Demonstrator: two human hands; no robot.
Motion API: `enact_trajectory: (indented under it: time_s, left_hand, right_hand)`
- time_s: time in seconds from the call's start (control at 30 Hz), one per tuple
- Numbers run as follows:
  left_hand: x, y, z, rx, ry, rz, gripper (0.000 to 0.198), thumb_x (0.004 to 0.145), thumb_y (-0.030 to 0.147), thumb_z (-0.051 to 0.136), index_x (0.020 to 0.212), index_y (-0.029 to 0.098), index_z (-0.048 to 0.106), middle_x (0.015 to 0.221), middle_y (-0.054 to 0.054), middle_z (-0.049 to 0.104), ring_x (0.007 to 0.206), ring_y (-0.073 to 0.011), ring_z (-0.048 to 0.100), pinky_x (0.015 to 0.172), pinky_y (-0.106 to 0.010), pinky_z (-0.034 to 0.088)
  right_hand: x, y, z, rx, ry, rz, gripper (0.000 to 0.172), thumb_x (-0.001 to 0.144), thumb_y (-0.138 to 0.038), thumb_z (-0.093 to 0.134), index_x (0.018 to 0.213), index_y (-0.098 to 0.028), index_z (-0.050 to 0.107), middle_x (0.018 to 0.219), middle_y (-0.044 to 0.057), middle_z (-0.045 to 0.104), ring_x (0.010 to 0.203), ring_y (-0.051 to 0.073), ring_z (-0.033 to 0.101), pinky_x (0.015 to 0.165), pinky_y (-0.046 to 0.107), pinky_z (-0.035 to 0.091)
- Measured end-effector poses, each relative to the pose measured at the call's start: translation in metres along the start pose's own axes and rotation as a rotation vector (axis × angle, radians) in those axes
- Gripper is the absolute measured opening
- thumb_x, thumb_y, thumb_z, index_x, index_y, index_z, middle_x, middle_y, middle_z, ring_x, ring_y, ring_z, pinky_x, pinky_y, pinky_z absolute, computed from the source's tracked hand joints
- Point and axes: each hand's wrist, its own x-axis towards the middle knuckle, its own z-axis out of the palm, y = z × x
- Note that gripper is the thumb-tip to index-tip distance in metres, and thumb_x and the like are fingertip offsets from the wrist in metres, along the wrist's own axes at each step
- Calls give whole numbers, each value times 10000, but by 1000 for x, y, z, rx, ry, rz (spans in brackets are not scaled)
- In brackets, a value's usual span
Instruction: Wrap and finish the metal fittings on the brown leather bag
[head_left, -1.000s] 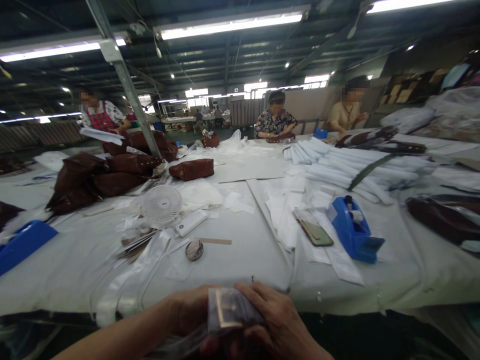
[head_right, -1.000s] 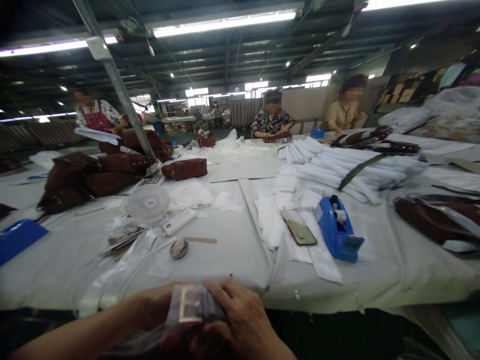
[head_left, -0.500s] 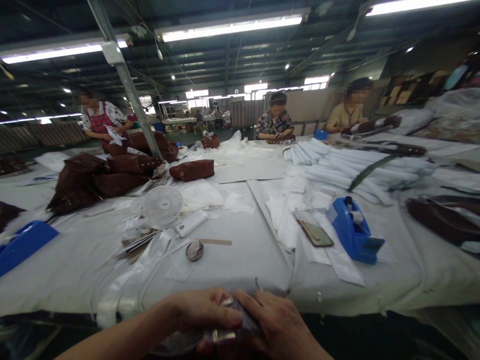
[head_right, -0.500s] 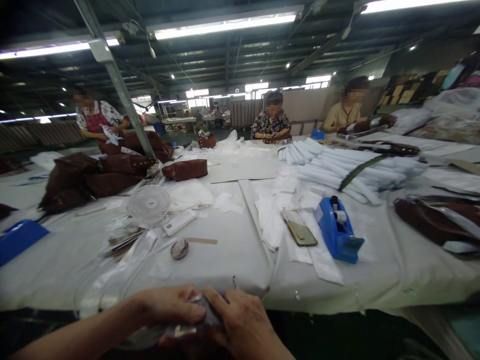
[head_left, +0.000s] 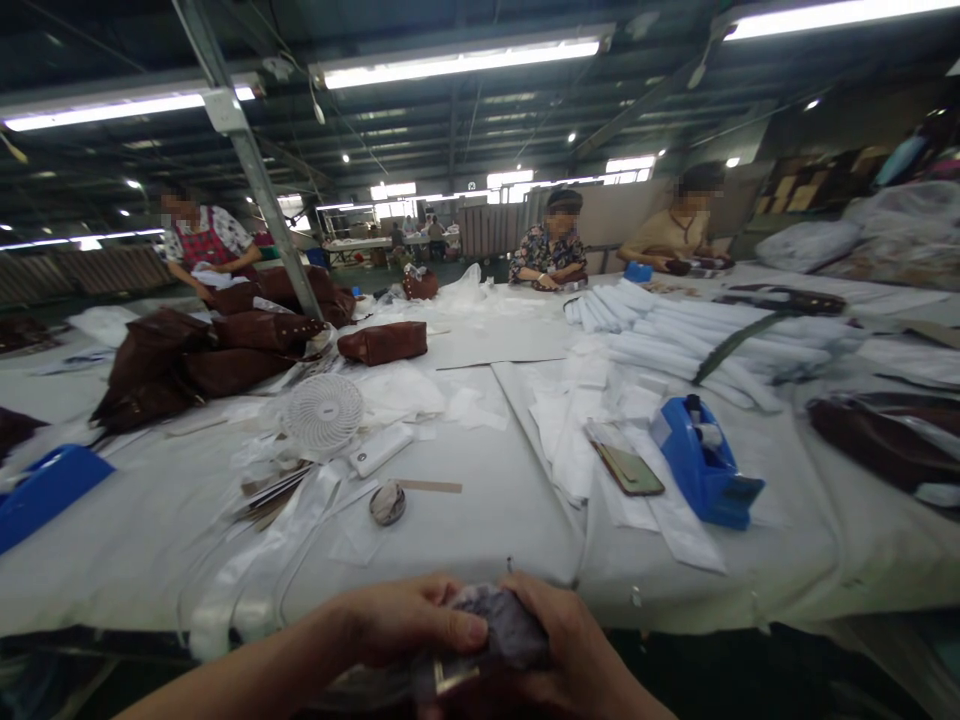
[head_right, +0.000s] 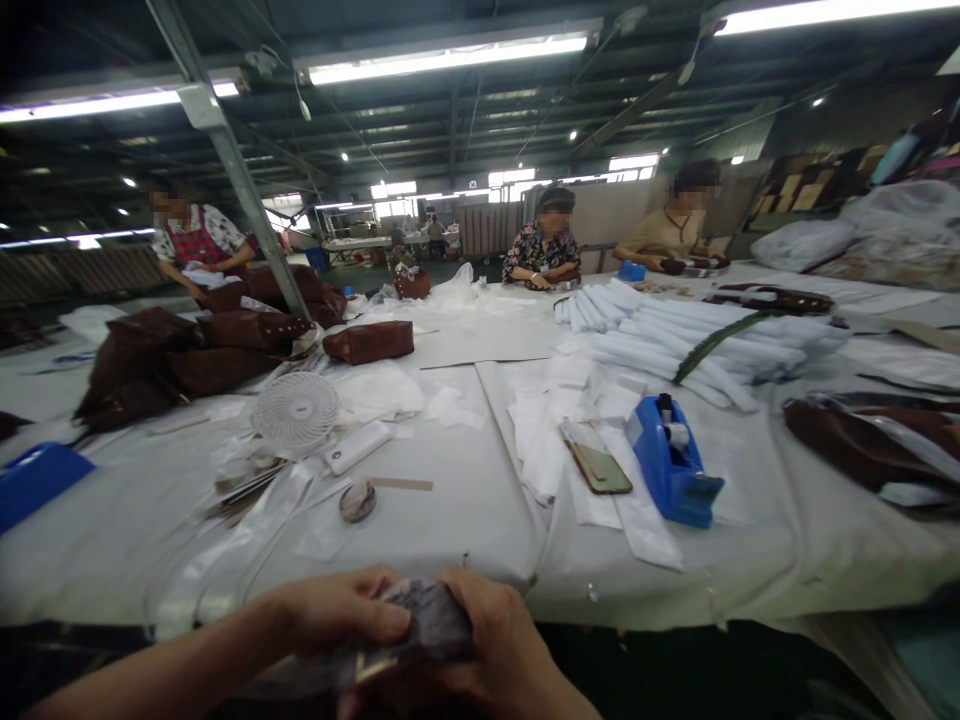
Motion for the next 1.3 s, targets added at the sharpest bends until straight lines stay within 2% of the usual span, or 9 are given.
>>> enact_trajectory:
  time_s: [0.13,0.27,0.4,0.53,0.67,0.9,1.03,1.2,1.3]
  left_hand:
    - [-10,17,5,92,-2,-75,508,533,501,835,845,122,702,639,23,618,499,-70,488,554,-194,411]
    - [-15,29,6,189,9,-156,464,517,464,851,833,157,706,687,28,631,588,-99,522,620,-213,413]
    - [-11,24,5,153,-11,-130,442,502,428,858,822,163,706,660,37,629,542,-90,501,568,-208,400]
    - [-6,12,0,94,22,-107,428,487,365,861,824,150,708,701,22,661,541,-91,523,560,-207,420]
    - [-5,8,-4,69,-12,-91,413,519,345,843,853,142,708,708,13,679,519,-96,536,551,-218,438]
    - [-3,6,-7,55,-31,-11,382,591,428,814,805,134,699,620,23,651,442,-90,504,528,-227,451]
    - [-3,6,-7,69,-50,22,453,631,544,759,777,121,691,541,23,606,413,-99,491,511,-240,451]
    - [-5,5,-6,139,-13,31,447,648,548,749,798,132,682,568,17,610,440,-93,489,455,-205,391]
    - [-6,4,-7,130,31,76,450,647,536,751,802,119,683,570,14,603,441,-77,473,436,-185,361]
  right_hand:
    - [-2,0,4,-60,3,-42,425,567,-407,845,848,-188,613,786,-11,629,681,170,562,571,246,327]
    - [-3,-2,6,-108,-1,-77,429,572,-439,840,837,-188,614,800,4,629,680,174,565,557,247,321]
    - [-3,-1,5,-118,9,-85,458,571,-490,834,851,-192,629,832,17,636,697,179,571,541,241,341]
    - [-4,0,6,-119,3,-73,469,570,-447,845,916,-202,644,890,23,638,767,194,587,557,232,380]
    - [-4,1,7,-93,13,-61,446,571,-411,844,912,-200,647,891,21,643,784,197,593,573,231,393]
    - [-3,-2,7,-30,-10,56,485,587,-450,823,968,-209,645,872,7,674,756,194,604,593,241,401]
    - [-1,-4,6,-5,0,43,438,596,-449,816,914,-202,644,832,-5,671,717,183,597,589,244,386]
    - [1,-3,8,-8,9,9,431,613,-456,807,925,-205,649,844,7,674,729,197,607,595,255,404]
    - [2,1,8,-1,33,-7,502,591,-419,822,1006,-206,637,915,31,684,808,230,627,693,294,461]
